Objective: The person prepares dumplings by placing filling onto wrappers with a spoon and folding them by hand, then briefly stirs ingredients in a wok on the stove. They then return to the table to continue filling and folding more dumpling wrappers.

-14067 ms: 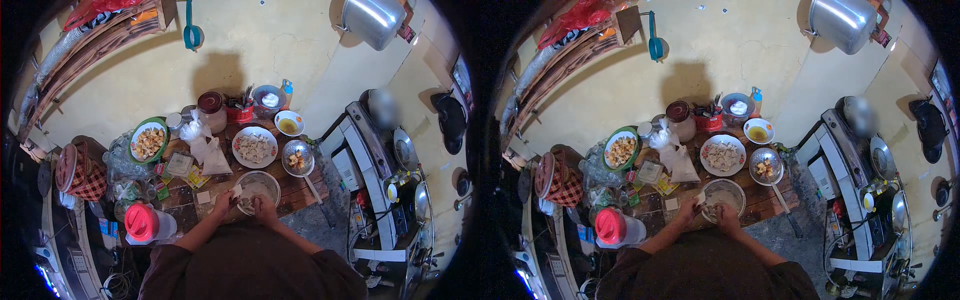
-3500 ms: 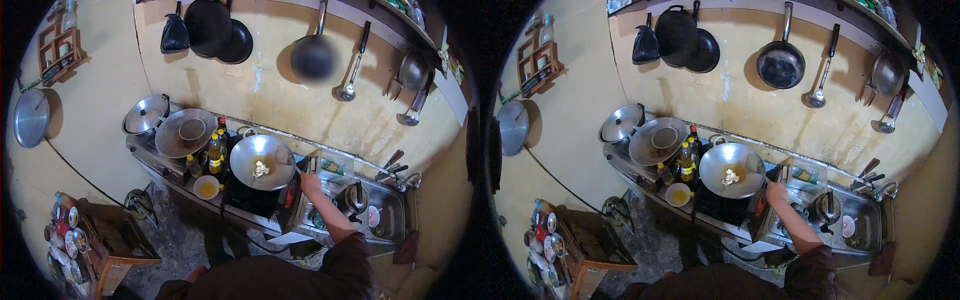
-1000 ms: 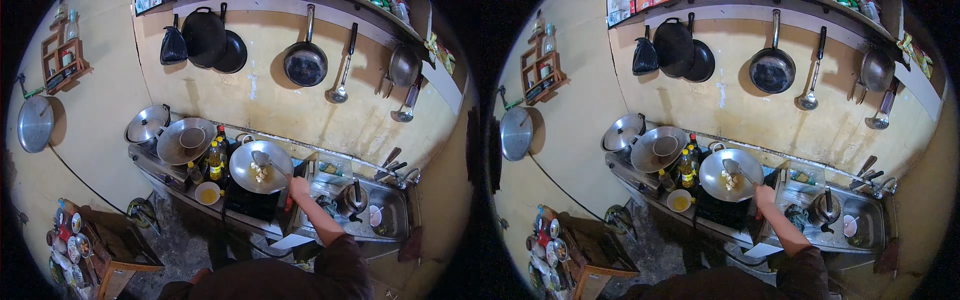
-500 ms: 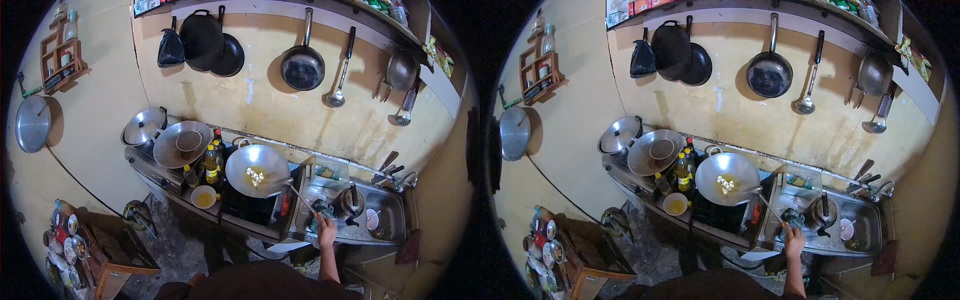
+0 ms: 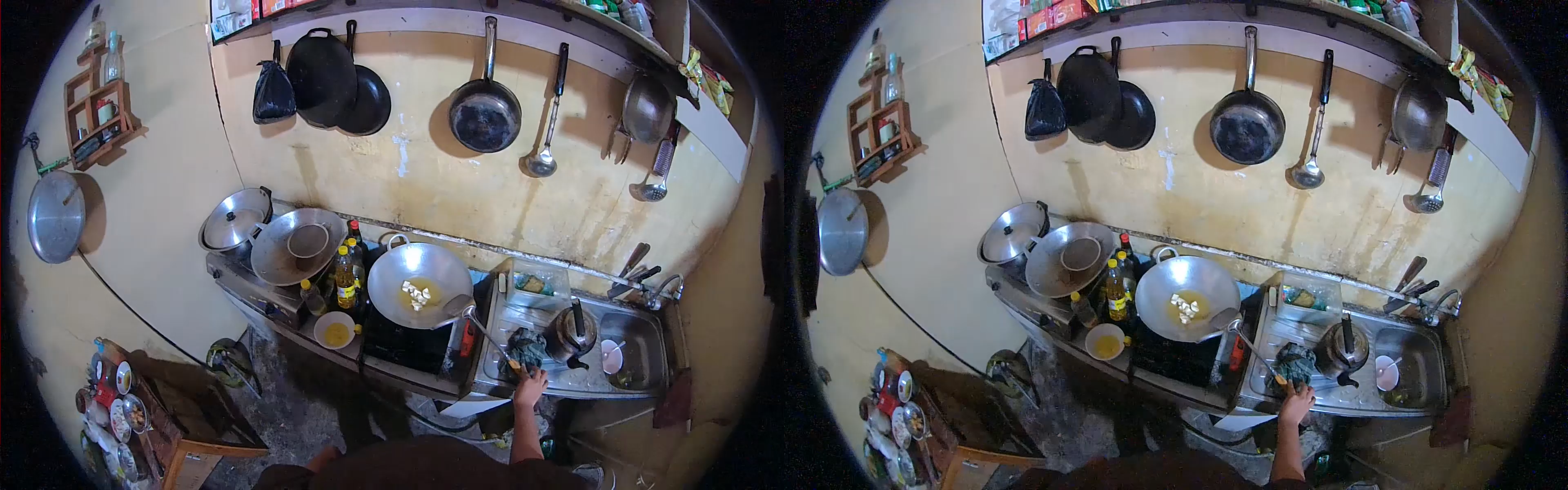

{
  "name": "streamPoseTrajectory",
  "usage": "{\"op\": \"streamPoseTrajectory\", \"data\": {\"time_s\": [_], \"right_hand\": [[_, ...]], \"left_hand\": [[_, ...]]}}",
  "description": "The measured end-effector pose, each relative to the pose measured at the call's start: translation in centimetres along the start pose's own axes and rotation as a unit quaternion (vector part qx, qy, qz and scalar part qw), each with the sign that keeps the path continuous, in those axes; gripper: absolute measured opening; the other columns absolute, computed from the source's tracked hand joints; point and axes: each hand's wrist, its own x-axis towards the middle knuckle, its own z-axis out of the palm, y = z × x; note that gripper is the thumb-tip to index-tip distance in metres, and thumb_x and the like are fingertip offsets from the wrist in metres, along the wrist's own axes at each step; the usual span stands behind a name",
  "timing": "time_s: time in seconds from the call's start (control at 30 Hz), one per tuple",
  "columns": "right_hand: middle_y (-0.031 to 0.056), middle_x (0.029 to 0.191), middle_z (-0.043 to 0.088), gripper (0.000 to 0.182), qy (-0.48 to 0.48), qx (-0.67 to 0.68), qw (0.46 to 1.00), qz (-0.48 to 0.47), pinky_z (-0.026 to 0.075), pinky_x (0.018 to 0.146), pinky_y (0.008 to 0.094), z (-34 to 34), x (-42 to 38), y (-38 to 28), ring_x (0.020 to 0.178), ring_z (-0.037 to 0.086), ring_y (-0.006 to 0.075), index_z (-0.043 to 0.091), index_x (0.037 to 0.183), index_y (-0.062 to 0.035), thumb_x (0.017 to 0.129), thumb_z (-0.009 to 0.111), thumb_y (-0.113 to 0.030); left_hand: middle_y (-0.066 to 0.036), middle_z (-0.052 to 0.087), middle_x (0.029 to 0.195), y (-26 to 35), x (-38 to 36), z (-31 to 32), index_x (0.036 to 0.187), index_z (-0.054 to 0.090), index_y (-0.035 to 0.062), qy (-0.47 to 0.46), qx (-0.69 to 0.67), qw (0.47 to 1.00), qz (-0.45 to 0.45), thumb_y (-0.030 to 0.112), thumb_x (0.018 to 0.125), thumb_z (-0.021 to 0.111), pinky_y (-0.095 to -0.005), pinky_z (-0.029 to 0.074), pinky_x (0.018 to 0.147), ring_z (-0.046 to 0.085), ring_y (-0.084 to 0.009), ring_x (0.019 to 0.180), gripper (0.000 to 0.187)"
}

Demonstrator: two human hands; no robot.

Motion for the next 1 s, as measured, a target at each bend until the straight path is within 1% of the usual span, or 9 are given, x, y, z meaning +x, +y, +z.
{"op": "streamPoseTrajectory", "data": {"time_s": [0.1,0.23,0.27,0.37,0.4,0.47,0.53,0.83,1.0], "right_hand": [[0.0107,0.116,0.050,0.031,0.013,-0.012,1.000,0.026,0.033,0.092,0.0514,1.7,-0.6,-0.2,0.114,0.039,0.0344,0.063,0.108,-0.0169,0.079,0.052,-0.015],[0.0123,0.120,0.047,0.045,0.074,0.018,0.996,0.046,0.031,0.093,0.0530,-0.6,-2.3,-2.7,0.115,0.038,0.0367,0.056,0.113,-0.0130,0.069,0.064,-0.014],[0.0134,0.116,0.048,0.044,0.100,0.029,0.993,0.053,0.032,0.092,0.0517,-0.4,-2.8,-3.0,0.113,0.039,0.0372,0.057,0.105,-0.0109,0.063,0.070,-0.011],[0.0174,0.117,0.046,0.046,0.072,0.122,0.989,0.035,0.032,0.092,0.0522,-1.0,-4.7,-4.4,0.114,0.039,0.0376,0.056,0.105,-0.0101,0.062,0.072,-0.015],[0.0137,0.107,0.052,0.034,0.079,0.152,0.985,0.012,0.034,0.091,0.0496,-2.4,-5.4,-6.0,0.107,0.043,0.0373,0.061,0.088,-0.0080,0.058,0.074,-0.015],[0.0117,0.099,0.054,0.026,0.094,0.169,0.981,-0.032,0.036,0.088,0.0473,-3.2,-6.8,-8.8,0.103,0.045,0.0354,0.061,0.080,-0.0072,0.057,0.074,-0.011],[0.0083,0.082,0.058,0.017,0.110,0.200,0.971,-0.072,0.040,0.083,0.0428,-4.4,-8.5,-12.9,0.094,0.049,0.0317,0.062,0.068,-0.0056,0.056,0.074,-0.006],[0.0091,0.081,0.061,0.008,0.045,0.351,0.919,-0.173,0.041,0.082,0.0398,-6.0,-21.2,-35.1,0.091,0.050,0.0306,0.064,0.072,-0.0035,0.065,0.068,-0.002],[0.0109,0.081,0.062,0.005,-0.014,0.441,0.870,-0.219,0.041,0.080,0.0392,-10.1,-30.2,-47.4,0.089,0.052,0.0299,0.063,0.067,-0.0038,0.070,0.066,-0.005]], "left_hand": [[-0.018,0.064,0.092,-1.3,-0.9,-1.7,0.088,0.068,0.0062,0.007,-0.007,1.000,-0.014,0.034,0.074,0.056,-0.0462,0.047,0.078,0.061,-0.0361,0.089,0.033],[-0.018,0.064,0.093,-3.1,-4.7,-2.0,0.088,0.068,0.0062,-0.006,-0.020,0.999,-0.030,0.034,0.074,0.056,-0.0462,0.047,0.078,0.061,-0.0361,0.089,0.033],[-0.018,0.064,0.093,-3.5,-5.8,-1.9,0.088,0.068,0.0062,-0.009,-0.023,0.999,-0.032,0.034,0.074,0.056,-0.0462,0.047,0.078,0.061,-0.0361,0.089,0.033],[-0.018,0.064,0.093,-4.6,-8.7,-3.0,0.088,0.068,0.0062,-0.004,-0.033,0.999,-0.036,0.034,0.074,0.056,-0.0461,0.047,0.078,0.061,-0.0361,0.089,0.033],[-0.018,0.064,0.093,-5.2,-9.2,-3.2,0.088,0.068,0.0062,0.003,-0.038,0.999,-0.036,0.034,0.074,0.056,-0.0461,0.047,0.078,0.061,-0.0361,0.089,0.033],[-0.018,0.064,0.093,-6.7,-10.5,-3.7,0.088,0.068,0.0062,0.021,-0.048,0.998,-0.038,0.034,0.074,0.056,-0.0461,0.047,0.078,0.061,-0.0360,0.089,0.033],[-0.018,0.064,0.093,-8.6,-13.0,-3.7,0.087,0.068,0.0062,0.040,-0.061,0.996,-0.047,0.033,0.074,0.056,-0.0461,0.047,0.078,0.061,-0.0360,0.089,0.033],[-0.018,0.064,0.093,-19.0,-32.6,5.8,0.087,0.068,0.0062,0.108,-0.152,0.975,-0.119,0.033,0.074,0.055,-0.0460,0.047,0.078,0.061,-0.0359,0.088,0.032],[-0.018,0.064,0.093,-20.3,-40.9,13.1,0.087,0.068,0.0062,0.143,-0.230,0.950,-0.153,0.033,0.074,0.055,-0.0460,0.047,0.078,0.061,-0.0359,0.088,0.032]]}}
